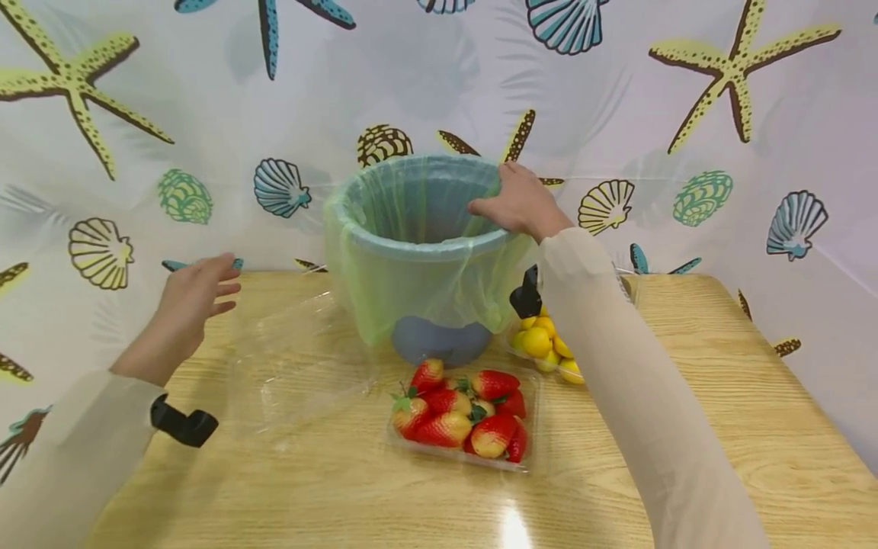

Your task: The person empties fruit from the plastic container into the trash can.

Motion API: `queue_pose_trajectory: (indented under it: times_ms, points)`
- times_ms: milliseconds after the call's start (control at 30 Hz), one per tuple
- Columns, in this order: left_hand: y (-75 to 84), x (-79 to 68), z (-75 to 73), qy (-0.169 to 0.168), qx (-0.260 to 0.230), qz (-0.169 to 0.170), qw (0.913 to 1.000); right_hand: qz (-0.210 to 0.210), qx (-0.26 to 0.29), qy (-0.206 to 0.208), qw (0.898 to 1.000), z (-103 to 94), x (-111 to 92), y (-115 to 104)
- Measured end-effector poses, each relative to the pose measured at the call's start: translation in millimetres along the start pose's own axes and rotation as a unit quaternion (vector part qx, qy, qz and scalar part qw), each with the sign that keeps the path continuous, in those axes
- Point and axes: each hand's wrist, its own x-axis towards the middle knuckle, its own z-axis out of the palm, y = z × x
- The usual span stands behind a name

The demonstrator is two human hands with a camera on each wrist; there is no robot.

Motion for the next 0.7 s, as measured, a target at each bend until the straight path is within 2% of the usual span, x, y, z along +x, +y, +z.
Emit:
queue_pose_trajectory:
  times_ms: [167, 400, 700]
  points:
    - [23.6, 4.9, 12.4, -0.002, 0.011, 0.039, 0.9992, 0.000, 0.000, -0.001, 1.000, 0.7, 1.5, 0.7]
    - [48.1, 13.0, 29.3, -0.017, 0.083, 0.089, 0.9924, 0.004, -0.001, 0.001, 1.000, 0.3, 2.1, 0.7]
    - [74.2, 23.1, 53.0, -0.019, 0.111, 0.102, 0.9884, 0.009, 0.001, 0.002, 1.000, 0.4, 2.2, 1.5]
